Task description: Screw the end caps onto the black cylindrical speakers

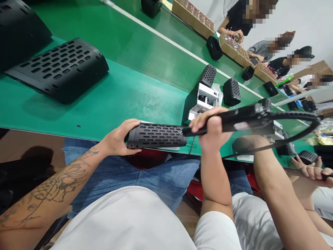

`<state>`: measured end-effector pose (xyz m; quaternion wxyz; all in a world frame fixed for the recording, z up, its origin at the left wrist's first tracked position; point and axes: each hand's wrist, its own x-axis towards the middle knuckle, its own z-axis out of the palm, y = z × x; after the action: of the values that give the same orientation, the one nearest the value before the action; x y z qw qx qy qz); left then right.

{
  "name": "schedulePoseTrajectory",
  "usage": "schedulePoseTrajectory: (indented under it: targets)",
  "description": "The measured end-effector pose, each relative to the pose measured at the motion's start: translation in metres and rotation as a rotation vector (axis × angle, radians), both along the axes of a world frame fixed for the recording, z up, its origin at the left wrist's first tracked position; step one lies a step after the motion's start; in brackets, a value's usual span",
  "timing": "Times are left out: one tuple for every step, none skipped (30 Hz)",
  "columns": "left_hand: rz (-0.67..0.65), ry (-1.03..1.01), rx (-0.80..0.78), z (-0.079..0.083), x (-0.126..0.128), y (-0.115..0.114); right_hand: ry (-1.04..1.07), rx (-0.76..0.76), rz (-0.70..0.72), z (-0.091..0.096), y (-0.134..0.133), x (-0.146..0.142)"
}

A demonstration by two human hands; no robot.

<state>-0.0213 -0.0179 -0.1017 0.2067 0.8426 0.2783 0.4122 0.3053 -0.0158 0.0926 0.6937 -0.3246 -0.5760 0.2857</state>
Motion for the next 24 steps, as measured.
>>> schedulePoseTrajectory:
  targets:
    - [0.002, -0.002, -0.001, 0.000, 0.000, 0.000, 0.013, 0.029, -0.147, 0.001, 0.013, 0.016]
    - [0.004, -0.005, 0.000, 0.000, 0.000, -0.001, 0.005, 0.047, -0.279, 0.000, 0.028, 0.032]
    - [0.005, -0.009, 0.002, 0.000, 0.000, -0.001, -0.031, 0.032, -0.370, -0.003, 0.041, 0.048]
    - [0.005, -0.013, 0.004, 0.001, 0.000, -0.001, -0.046, 0.048, -0.461, -0.009, 0.054, 0.061]
    - [0.003, -0.018, 0.009, 0.001, 0.001, -0.001, -0.062, 0.049, -0.511, -0.017, 0.064, 0.072]
    - [0.000, -0.021, 0.017, 0.002, 0.001, -0.001, -0.073, 0.045, -0.540, -0.026, 0.072, 0.079]
    - [-0.002, -0.023, 0.025, 0.002, 0.001, -0.001, -0.076, 0.038, -0.552, -0.034, 0.077, 0.084]
    - [-0.002, -0.025, 0.032, 0.003, 0.001, 0.000, -0.081, 0.019, -0.542, -0.042, 0.079, 0.086]
    - [-0.001, -0.026, 0.038, 0.004, 0.001, 0.000, -0.085, -0.005, -0.526, -0.049, 0.079, 0.086]
    - [-0.001, -0.026, 0.043, 0.004, 0.001, 0.000, -0.087, -0.023, -0.508, -0.053, 0.076, 0.085]
    - [-0.001, -0.026, 0.043, 0.005, 0.001, 0.000, -0.087, -0.035, -0.489, -0.054, 0.072, 0.083]
    - [-0.001, -0.027, 0.041, 0.005, 0.001, 0.000, -0.079, -0.037, -0.475, -0.053, 0.066, 0.081]
    - [-0.001, -0.029, 0.038, 0.005, 0.001, 0.000, -0.065, -0.026, -0.464, -0.050, 0.060, 0.079]
    - [-0.002, -0.030, 0.033, 0.005, 0.001, 0.000, -0.047, -0.006, -0.459, -0.045, 0.055, 0.078]
    - [-0.002, -0.030, 0.028, 0.005, 0.001, 0.000, -0.030, 0.020, -0.462, -0.039, 0.050, 0.078]
    - [-0.001, -0.029, 0.024, 0.005, 0.001, 0.000, -0.021, 0.045, -0.470, -0.033, 0.046, 0.078]
    - [0.001, -0.026, 0.020, 0.005, 0.001, -0.001, -0.022, 0.068, -0.484, -0.028, 0.044, 0.079]
    - [0.005, -0.021, 0.017, 0.004, 0.001, -0.001, -0.028, 0.088, -0.502, -0.024, 0.044, 0.080]
    - [0.008, -0.017, 0.017, 0.004, 0.000, -0.001, -0.041, 0.104, -0.521, -0.022, 0.046, 0.081]
    - [0.012, -0.013, 0.016, 0.003, 0.000, 0.000, -0.054, 0.115, -0.541, -0.022, 0.049, 0.082]
    - [0.015, -0.009, 0.018, 0.003, 0.000, 0.000, -0.066, 0.115, -0.554, -0.024, 0.054, 0.083]
    - [0.016, -0.004, 0.021, 0.003, -0.001, 0.000, -0.078, 0.103, -0.559, -0.027, 0.059, 0.084]
    - [0.015, 0.000, 0.026, 0.002, -0.001, 0.000, -0.088, 0.081, -0.557, -0.031, 0.064, 0.085]
    - [0.014, 0.004, 0.031, 0.002, -0.001, 0.001, -0.093, 0.056, -0.550, -0.036, 0.068, 0.085]
